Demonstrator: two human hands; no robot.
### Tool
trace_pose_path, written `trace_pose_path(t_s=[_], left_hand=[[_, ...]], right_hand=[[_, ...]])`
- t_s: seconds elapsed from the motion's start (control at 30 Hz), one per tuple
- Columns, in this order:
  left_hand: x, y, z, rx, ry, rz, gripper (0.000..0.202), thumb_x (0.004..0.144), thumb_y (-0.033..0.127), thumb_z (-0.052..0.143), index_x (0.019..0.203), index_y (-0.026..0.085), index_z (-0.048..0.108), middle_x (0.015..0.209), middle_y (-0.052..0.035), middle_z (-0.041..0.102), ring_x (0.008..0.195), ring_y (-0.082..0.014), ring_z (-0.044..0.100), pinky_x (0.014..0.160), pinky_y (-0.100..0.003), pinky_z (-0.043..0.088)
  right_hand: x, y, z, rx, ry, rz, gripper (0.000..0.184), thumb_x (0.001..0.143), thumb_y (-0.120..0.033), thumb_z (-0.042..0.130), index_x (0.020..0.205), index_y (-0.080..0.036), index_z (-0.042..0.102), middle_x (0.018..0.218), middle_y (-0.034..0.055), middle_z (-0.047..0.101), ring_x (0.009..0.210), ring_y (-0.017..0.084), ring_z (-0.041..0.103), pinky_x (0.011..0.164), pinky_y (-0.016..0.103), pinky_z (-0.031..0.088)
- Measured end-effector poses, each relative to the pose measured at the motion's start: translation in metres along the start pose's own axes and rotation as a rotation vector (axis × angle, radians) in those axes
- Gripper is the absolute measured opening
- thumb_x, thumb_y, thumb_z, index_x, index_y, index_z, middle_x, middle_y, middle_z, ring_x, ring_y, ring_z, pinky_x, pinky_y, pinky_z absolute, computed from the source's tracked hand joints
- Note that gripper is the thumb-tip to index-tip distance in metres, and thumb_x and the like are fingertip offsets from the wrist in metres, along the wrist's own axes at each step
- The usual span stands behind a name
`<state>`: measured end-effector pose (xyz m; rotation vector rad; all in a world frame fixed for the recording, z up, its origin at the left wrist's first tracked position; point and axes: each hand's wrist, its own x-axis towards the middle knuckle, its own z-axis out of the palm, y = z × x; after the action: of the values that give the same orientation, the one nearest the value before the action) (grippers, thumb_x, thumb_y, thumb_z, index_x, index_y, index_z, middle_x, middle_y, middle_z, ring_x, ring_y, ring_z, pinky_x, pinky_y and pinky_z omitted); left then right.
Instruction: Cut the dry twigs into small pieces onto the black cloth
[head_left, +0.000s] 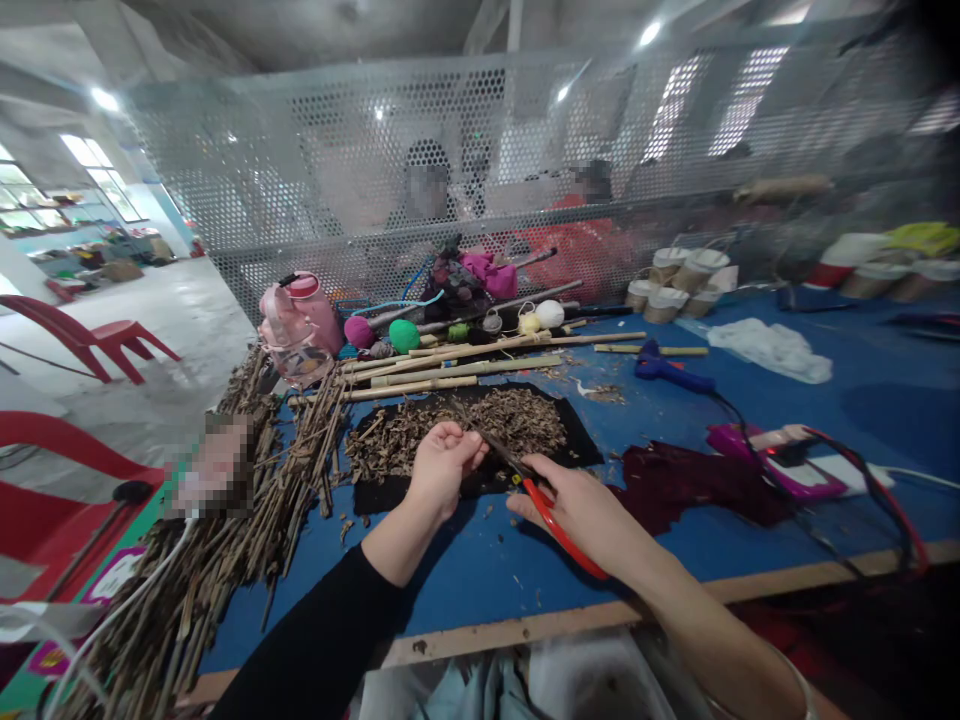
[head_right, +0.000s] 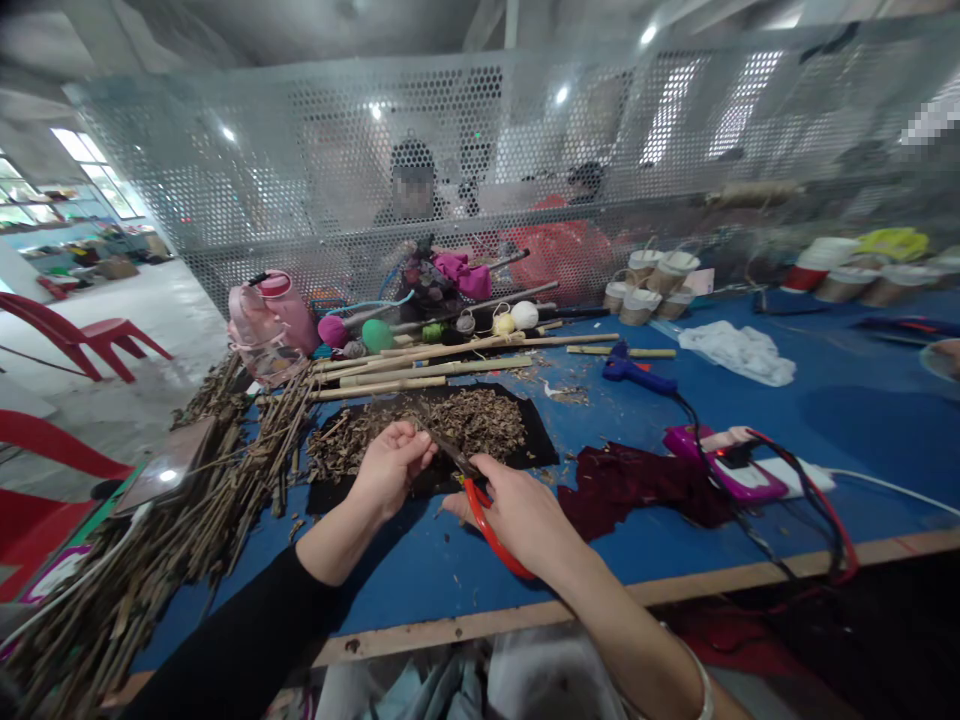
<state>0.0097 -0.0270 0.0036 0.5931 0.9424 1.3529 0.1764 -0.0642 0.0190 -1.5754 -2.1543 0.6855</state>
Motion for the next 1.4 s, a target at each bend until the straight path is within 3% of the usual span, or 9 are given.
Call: trace_pose_path(t_s=[0.13,0.33,0.47,0.6,0.73,0.87,1.03,1.17,1.4], left_hand=[[-0.001,0.002,0.0,0.028,0.006,0.007,0.043,0.054,0.019,0.078,0.072,0.018,0.039,0.055,0.0055,0.057,0.052,-0.0073,0.059,0.052,-0.015,0.044],[0.003,0.0,-0.003,0.107,0.029,0.014,0.047,0.051,0.022,0.079,0.072,0.019,0.037,0.056,0.0052,0.057,0.053,-0.0083,0.058,0.053,-0.017,0.044],[0.011,-0.003,-0.01,0.315,0.022,0.054,0.037,0.059,0.026,0.073,0.073,0.019,0.04,0.05,0.0068,0.052,0.047,-0.0096,0.055,0.047,-0.018,0.04],[0.017,0.0,-0.021,0.732,0.077,0.327,0.016,0.071,0.027,0.062,0.083,0.019,0.054,0.055,0.0046,0.053,0.048,-0.01,0.052,0.052,-0.021,0.04],[0.018,0.006,-0.028,1.009,0.152,0.518,0.026,0.071,0.016,0.058,0.096,0.017,0.062,0.077,-0.005,0.063,0.078,-0.0183,0.059,0.08,-0.03,0.043],[0.015,0.005,-0.029,1.188,0.081,0.505,0.037,0.069,0.012,0.054,0.105,0.013,0.062,0.095,-0.0123,0.065,0.092,-0.0232,0.059,0.088,-0.034,0.041],[0.006,0.009,-0.026,1.385,0.005,0.419,0.048,0.064,0.016,0.061,0.112,0.013,0.06,0.108,-0.0165,0.059,0.094,-0.0258,0.058,0.086,-0.033,0.041],[0.015,0.016,-0.021,1.5,-0.067,0.361,0.041,0.059,0.009,0.063,0.099,0.015,0.066,0.094,-0.0134,0.064,0.089,-0.0267,0.059,0.082,-0.033,0.043],[0.047,0.011,-0.009,1.413,-0.187,0.517,0.042,0.06,-0.001,0.05,0.092,0.019,0.069,0.091,-0.0106,0.068,0.089,-0.025,0.061,0.084,-0.033,0.043]], right_hand=[[0.003,0.005,0.004,0.023,-0.006,-0.018,0.037,0.077,-0.049,0.053,0.102,-0.022,0.059,0.058,0.001,0.062,0.052,0.017,0.054,0.049,0.025,0.036],[0.006,0.006,0.004,0.09,-0.043,-0.028,0.034,0.077,-0.05,0.053,0.092,-0.021,0.063,0.064,0.0025,0.066,0.056,0.018,0.059,0.053,0.025,0.04],[0.003,0.006,-0.003,0.095,-0.057,-0.001,0.035,0.076,-0.051,0.054,0.096,-0.023,0.06,0.067,0.0016,0.066,0.06,0.019,0.061,0.052,0.024,0.04],[0.013,0.013,-0.018,0.057,-0.014,0.004,0.045,0.073,-0.051,0.058,0.109,-0.024,0.054,0.07,0.0012,0.065,0.059,0.018,0.059,0.053,0.025,0.04],[0.051,0.019,-0.035,0.09,0.004,-0.112,0.046,0.076,-0.05,0.055,0.111,-0.02,0.053,0.066,-0.001,0.06,0.053,0.014,0.052,0.051,0.024,0.039],[0.093,0.028,-0.041,0.186,0.183,-0.264,0.044,0.08,-0.053,0.047,0.103,-0.015,0.055,0.075,0.0037,0.062,0.066,0.016,0.056,0.063,0.027,0.044],[0.105,0.055,-0.033,0.192,0.381,-0.192,0.047,0.079,-0.05,0.051,0.108,-0.014,0.054,0.086,0.0084,0.066,0.074,0.019,0.06,0.069,0.028,0.045],[0.097,0.064,-0.024,0.256,0.424,-0.16,0.045,0.079,-0.047,0.053,0.109,-0.013,0.053,0.087,0.0085,0.065,0.074,0.018,0.06,0.069,0.027,0.045],[0.093,0.056,-0.016,0.203,0.342,-0.145,0.042,0.078,-0.045,0.055,0.108,-0.016,0.054,0.078,0.0042,0.065,0.067,0.016,0.058,0.066,0.027,0.045]])
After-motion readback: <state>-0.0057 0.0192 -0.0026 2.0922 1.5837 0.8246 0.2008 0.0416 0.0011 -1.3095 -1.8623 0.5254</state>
